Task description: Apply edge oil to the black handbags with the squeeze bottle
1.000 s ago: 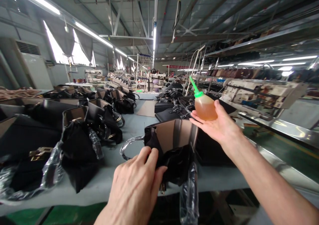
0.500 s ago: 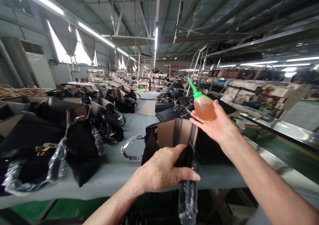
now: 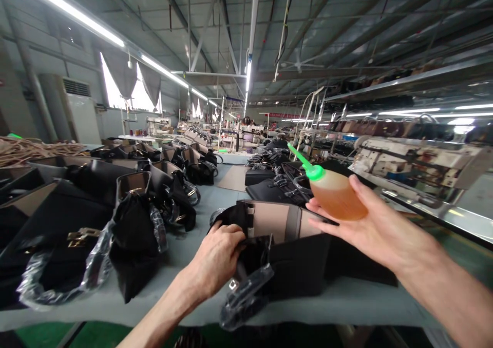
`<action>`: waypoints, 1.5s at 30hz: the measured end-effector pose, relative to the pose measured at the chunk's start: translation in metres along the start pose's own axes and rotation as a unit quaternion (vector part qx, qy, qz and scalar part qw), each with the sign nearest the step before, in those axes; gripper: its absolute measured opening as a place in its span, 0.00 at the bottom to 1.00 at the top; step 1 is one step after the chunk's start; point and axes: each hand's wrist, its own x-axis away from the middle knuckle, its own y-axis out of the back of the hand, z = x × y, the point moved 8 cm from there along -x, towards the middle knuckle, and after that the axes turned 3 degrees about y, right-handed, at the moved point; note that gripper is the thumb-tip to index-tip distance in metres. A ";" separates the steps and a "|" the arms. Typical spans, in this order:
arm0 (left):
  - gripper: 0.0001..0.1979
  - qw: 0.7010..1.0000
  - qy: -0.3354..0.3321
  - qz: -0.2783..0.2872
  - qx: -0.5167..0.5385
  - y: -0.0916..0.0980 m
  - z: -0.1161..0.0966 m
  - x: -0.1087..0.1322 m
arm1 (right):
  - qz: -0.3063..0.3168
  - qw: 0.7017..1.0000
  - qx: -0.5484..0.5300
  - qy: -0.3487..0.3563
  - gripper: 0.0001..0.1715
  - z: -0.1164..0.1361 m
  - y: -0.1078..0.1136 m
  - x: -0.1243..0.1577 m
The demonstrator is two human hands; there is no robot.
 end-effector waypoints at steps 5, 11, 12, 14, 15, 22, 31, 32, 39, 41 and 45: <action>0.13 0.997 -0.020 0.001 0.071 -0.005 -0.005 0.005 | -0.014 0.999 -0.010 -0.042 0.20 -0.005 -0.002 0.010; 0.16 0.977 0.002 -0.001 0.212 -0.012 0.002 0.004 | 0.008 0.998 0.021 -0.058 0.17 -0.003 -0.031 -0.015; 0.15 0.971 0.004 -0.001 0.238 -0.015 0.004 0.005 | 0.015 0.998 0.025 -0.063 0.17 -0.005 -0.036 -0.020; 0.14 0.958 0.007 -0.010 0.285 -0.018 0.008 0.007 | 0.025 0.996 0.029 -0.076 0.17 -0.012 -0.044 -0.028; 0.15 0.951 0.009 -0.019 0.308 -0.020 0.010 0.009 | 0.027 0.996 0.028 -0.082 0.17 -0.016 -0.045 -0.030; 0.16 0.876 0.063 -0.153 0.454 -0.019 0.036 0.009 | 0.013 0.999 0.009 -0.051 0.17 -0.027 -0.032 -0.025; 0.22 0.943 0.148 -0.254 0.157 -0.018 0.051 0.003 | 0.002 1.000 0.006 -0.010 0.19 -0.019 -0.022 -0.021; 0.27 0.950 0.154 -0.242 0.124 -0.018 0.050 0.000 | 0.003 1.000 0.006 -0.008 0.19 -0.019 -0.022 -0.021; 0.34 0.973 0.194 -0.127 -0.007 -0.019 0.042 -0.030 | 0.010 1.000 0.008 -0.001 0.18 -0.020 -0.025 -0.019; 0.33 0.971 0.208 -0.115 -0.027 -0.020 0.042 -0.037 | 0.015 1.000 0.003 0.003 0.17 -0.021 -0.025 -0.021; 0.31 0.966 0.244 -0.079 -0.038 -0.030 0.050 -0.047 | 0.015 1.000 0.001 0.010 0.16 -0.021 -0.023 -0.022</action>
